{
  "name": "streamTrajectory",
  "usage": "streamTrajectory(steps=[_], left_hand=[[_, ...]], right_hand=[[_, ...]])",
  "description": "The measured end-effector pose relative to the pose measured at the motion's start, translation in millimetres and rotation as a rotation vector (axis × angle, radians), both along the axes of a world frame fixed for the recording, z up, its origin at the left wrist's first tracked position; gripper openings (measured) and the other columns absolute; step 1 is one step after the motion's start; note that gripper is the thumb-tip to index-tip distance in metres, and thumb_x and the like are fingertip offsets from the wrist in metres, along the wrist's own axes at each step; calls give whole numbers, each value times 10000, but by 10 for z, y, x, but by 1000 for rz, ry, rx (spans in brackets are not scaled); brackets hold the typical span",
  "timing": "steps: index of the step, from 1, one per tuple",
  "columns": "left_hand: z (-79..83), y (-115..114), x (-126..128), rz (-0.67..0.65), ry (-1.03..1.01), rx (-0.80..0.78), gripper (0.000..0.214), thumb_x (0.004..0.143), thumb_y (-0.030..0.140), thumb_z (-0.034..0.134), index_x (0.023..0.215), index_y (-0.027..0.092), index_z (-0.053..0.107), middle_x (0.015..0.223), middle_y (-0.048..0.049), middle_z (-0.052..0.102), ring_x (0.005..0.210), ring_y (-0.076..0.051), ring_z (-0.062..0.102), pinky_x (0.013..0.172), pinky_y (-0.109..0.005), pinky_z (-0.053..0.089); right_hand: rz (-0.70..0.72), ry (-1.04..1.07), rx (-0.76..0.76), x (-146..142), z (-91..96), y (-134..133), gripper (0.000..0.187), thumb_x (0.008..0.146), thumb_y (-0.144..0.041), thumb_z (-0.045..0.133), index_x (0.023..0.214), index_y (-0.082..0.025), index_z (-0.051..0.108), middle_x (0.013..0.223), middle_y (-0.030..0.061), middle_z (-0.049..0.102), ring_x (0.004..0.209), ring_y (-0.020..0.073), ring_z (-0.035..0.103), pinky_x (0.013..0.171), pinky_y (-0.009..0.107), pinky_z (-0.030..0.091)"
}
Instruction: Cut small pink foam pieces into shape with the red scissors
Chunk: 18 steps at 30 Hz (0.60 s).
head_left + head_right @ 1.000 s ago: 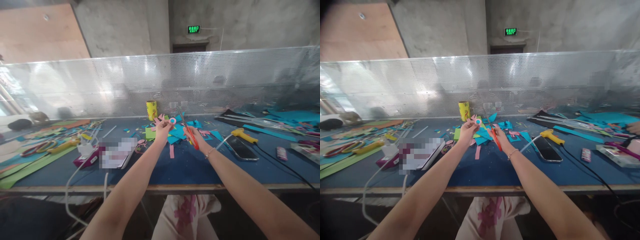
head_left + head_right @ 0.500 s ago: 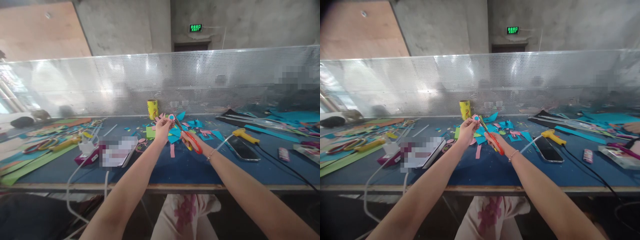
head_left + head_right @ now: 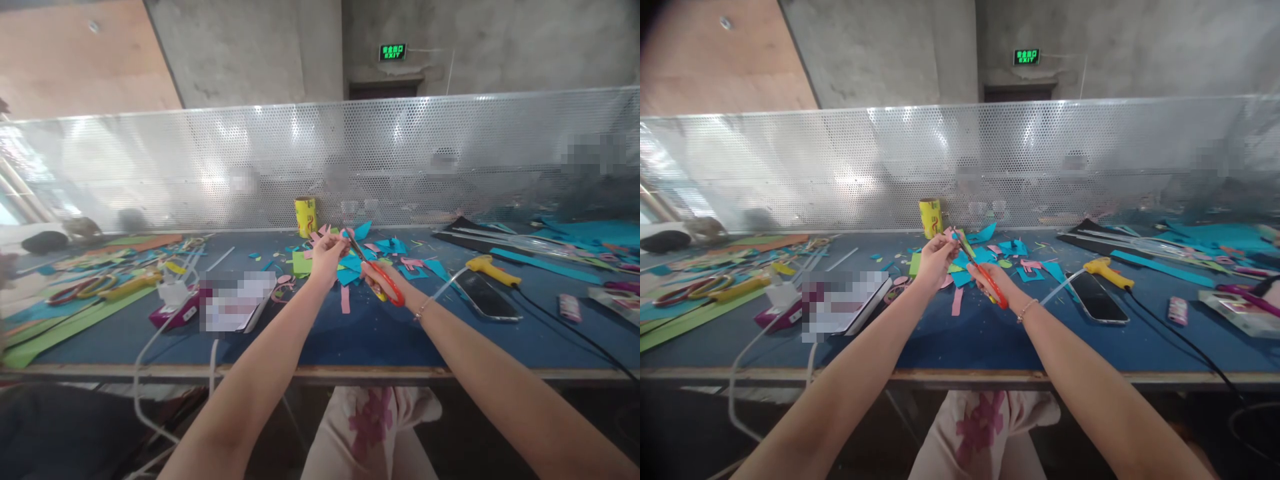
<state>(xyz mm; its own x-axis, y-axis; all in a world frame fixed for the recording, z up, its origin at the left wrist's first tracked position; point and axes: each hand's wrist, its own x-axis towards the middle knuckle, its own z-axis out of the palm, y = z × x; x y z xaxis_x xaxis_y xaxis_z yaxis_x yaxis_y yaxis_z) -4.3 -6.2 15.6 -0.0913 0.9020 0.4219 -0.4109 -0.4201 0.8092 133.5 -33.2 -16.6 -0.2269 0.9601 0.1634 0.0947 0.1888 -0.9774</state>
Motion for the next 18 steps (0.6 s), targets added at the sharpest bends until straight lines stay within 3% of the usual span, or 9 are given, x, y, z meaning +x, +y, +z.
streamTrajectory(steps=[18], left_hand=[[-41,84,-56,-5,29,12,105,620,213,664,617,163,571,571,15,569,525,-71,517,572,-226,432]], right_hand=[[16,-56,-5,24,75,-45,401,704,-574,543,618,-182,530,414,-39,458,314,69,372,316,204,281]])
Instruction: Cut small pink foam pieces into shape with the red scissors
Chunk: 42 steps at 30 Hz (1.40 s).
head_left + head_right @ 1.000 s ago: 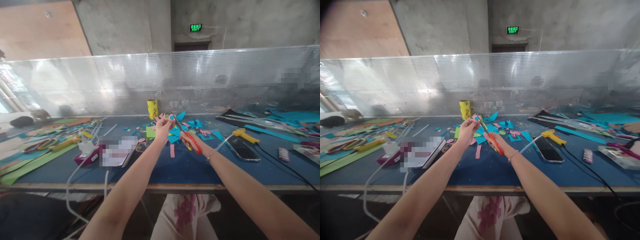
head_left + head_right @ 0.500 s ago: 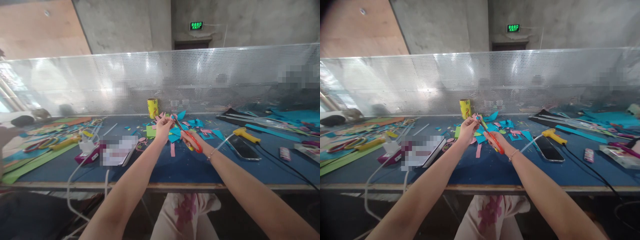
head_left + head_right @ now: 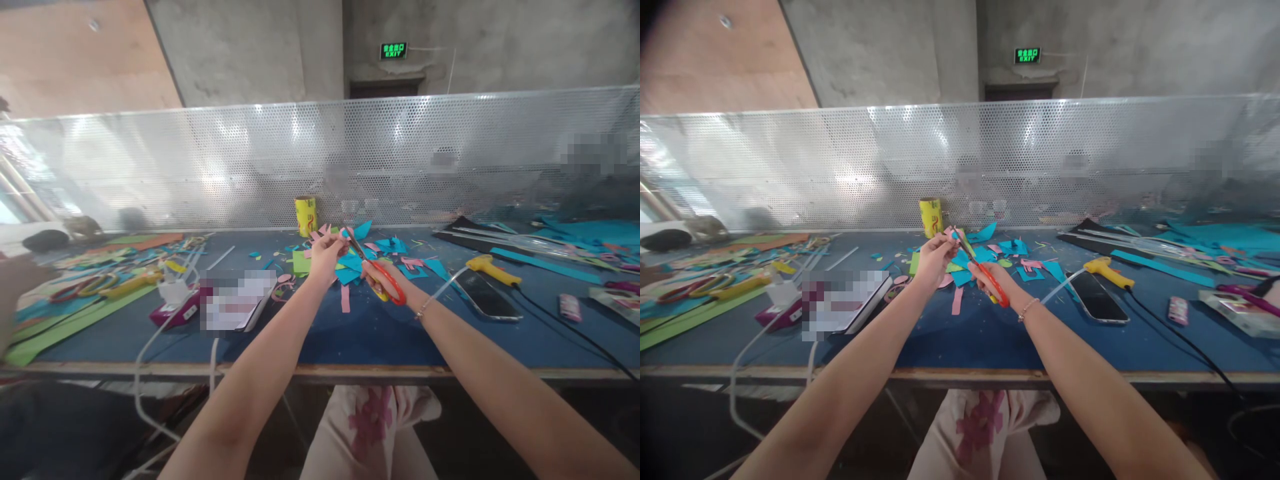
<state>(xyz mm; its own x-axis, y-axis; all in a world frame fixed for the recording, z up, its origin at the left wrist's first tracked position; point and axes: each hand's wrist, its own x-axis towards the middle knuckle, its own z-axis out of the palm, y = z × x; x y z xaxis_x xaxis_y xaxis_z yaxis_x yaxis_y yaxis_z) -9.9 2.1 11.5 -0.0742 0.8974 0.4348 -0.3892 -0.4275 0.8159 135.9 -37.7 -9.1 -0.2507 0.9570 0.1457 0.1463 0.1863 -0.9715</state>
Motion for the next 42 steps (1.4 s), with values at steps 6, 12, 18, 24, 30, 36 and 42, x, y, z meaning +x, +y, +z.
streamTrajectory(steps=[6,12,18,24,30,36,42], left_hand=[[-7,17,-7,-2,1,-10,123,600,222,673,600,165,563,582,15,566,548,-73,519,568,-219,421],[23,-14,-20,-39,-22,-9,118,578,205,673,572,163,563,545,20,547,524,-67,499,525,-204,390],[67,-49,-24,-35,3,-32,109,563,184,662,556,153,557,516,23,546,495,-61,490,509,-199,373],[78,-48,-42,7,70,-48,96,565,172,648,587,154,556,548,13,585,477,-60,492,507,-202,378],[95,-49,-51,16,79,-35,142,551,150,652,636,164,539,545,19,591,489,-64,505,509,-196,379],[86,-17,-63,27,109,-28,132,550,150,650,637,168,553,541,23,588,485,-65,501,510,-199,384],[97,-4,-82,9,95,-40,121,543,138,647,618,163,556,534,18,592,474,-62,495,495,-193,369]], right_hand=[[-19,21,-15,-4,-30,-2,416,719,-587,523,631,-180,523,427,-39,459,319,64,368,311,196,273],[33,37,-31,-15,27,-51,422,683,-584,565,606,-175,498,420,-53,445,317,51,361,308,180,283],[40,3,-3,2,45,-58,406,721,-558,541,610,-171,497,432,-46,455,325,51,376,318,180,298],[18,-7,4,10,4,-27,407,739,-560,521,624,-170,512,426,-44,449,320,52,371,315,180,288],[33,-12,12,11,15,-36,410,740,-560,518,623,-168,511,431,-44,453,325,51,374,322,181,295],[44,-32,24,21,21,-41,407,746,-556,507,617,-170,503,437,-41,462,327,54,378,326,184,303],[55,-41,39,36,-4,-13,404,750,-553,505,630,-167,518,442,-45,459,325,52,381,326,184,302]])
